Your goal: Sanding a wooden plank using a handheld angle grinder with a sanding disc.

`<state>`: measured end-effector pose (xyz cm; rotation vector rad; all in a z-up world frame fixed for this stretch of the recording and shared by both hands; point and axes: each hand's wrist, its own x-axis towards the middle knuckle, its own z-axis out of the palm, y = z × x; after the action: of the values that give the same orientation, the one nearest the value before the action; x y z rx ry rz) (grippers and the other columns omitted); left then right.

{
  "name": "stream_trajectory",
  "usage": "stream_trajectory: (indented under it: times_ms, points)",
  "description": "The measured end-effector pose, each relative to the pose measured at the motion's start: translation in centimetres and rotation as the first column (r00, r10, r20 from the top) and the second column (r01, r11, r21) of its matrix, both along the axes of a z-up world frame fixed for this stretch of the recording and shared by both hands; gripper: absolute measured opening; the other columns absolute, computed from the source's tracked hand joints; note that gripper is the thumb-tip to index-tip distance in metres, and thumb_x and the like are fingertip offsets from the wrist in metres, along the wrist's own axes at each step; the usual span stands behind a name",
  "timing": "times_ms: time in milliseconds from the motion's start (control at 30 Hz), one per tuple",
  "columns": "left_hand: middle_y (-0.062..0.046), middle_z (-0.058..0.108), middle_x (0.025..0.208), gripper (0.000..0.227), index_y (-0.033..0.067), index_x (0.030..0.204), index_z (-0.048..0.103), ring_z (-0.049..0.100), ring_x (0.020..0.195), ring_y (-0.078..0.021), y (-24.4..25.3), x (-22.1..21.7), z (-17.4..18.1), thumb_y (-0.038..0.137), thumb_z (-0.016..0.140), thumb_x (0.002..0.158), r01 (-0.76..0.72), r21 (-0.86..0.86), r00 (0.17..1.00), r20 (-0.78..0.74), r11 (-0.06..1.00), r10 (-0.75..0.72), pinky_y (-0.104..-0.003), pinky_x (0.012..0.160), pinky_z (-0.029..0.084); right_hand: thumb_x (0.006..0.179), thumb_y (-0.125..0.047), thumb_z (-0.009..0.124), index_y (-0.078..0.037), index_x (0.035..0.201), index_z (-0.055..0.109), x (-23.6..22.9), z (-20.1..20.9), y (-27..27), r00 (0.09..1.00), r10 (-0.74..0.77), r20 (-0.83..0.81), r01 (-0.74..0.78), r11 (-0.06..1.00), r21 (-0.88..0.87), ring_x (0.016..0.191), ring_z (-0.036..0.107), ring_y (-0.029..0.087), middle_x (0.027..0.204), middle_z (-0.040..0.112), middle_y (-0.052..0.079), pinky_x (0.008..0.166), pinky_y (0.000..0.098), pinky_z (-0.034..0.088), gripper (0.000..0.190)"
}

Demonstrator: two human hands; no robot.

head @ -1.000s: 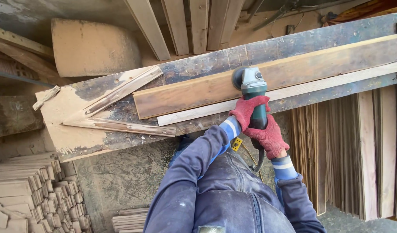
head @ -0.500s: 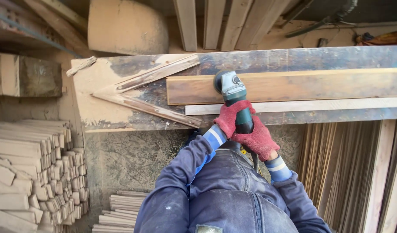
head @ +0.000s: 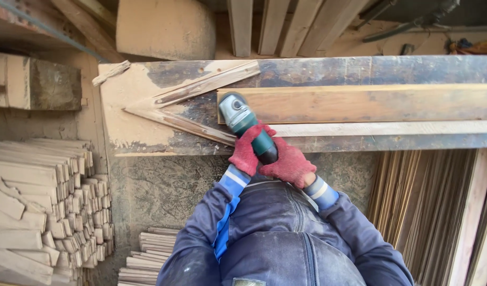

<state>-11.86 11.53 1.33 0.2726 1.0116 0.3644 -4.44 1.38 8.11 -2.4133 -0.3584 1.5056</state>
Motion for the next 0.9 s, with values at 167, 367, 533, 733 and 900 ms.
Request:
stream_trajectory:
  times_ms: [167,367,533,733,900]
  points:
    - [-0.025,0.074,0.081,0.027,-0.0016,0.092,0.072,0.074,0.064,-0.0322,-2.8,2.6,0.7,0.020,0.078,0.076,0.048,-0.019,0.999,-0.013,0.999,-0.048,-0.044,0.063,0.065,0.055,-0.051,0.090,-0.036,0.136,0.057,1.8,1.2,-2.7,1.000,-0.009,-0.024,0.008,1.000,-0.027,0.123,0.065,0.030,0.121,0.071,0.011,0.106,0.0434,0.053,0.089]
    - [-0.026,0.073,0.075,0.027,-0.0026,0.086,0.073,0.074,0.061,-0.0339,-10.5,10.4,-0.4,0.012,0.083,0.065,0.237,-0.044,0.967,-0.082,0.971,-0.239,-0.045,0.060,0.064,0.045,-0.046,0.098,-0.033,0.128,0.065,5.2,1.3,-10.4,0.918,-0.390,0.066,0.391,0.920,0.003,0.109,0.069,0.031,0.109,0.073,0.013,0.096,0.0450,0.056,0.090]
    - [-0.022,0.072,0.072,0.043,-0.0007,0.097,0.067,0.075,0.065,-0.0311,-17.7,17.0,-0.4,0.007,0.089,0.061,0.454,-0.026,0.890,-0.037,0.891,-0.454,-0.046,0.065,0.063,0.049,-0.027,0.094,-0.018,0.125,0.067,7.7,0.9,-17.0,0.764,-0.624,0.165,0.616,0.781,0.103,0.097,0.068,0.035,0.096,0.069,0.020,0.082,0.0483,0.053,0.081]
    - [-0.023,0.069,0.068,0.041,-0.0024,0.094,0.065,0.073,0.061,-0.0337,-21.5,18.9,-0.2,0.004,0.088,0.061,0.443,-0.056,0.896,-0.009,0.895,-0.445,-0.045,0.058,0.063,0.052,-0.024,0.096,-0.008,0.109,0.064,9.1,1.2,-20.2,0.732,-0.665,0.145,0.647,0.746,0.156,0.084,0.066,0.031,0.085,0.065,0.018,0.073,0.0447,0.051,0.068]
    - [-0.023,0.070,0.068,0.039,-0.0024,0.092,0.066,0.074,0.062,-0.0335,-18.4,16.2,1.2,0.005,0.088,0.061,0.446,-0.052,0.889,-0.090,0.894,-0.449,-0.045,0.062,0.064,0.048,-0.026,0.098,-0.016,0.107,0.066,7.4,1.1,-17.8,0.751,-0.650,0.111,0.640,0.760,0.115,0.083,0.068,0.029,0.085,0.068,0.014,0.071,0.0414,0.053,0.067]
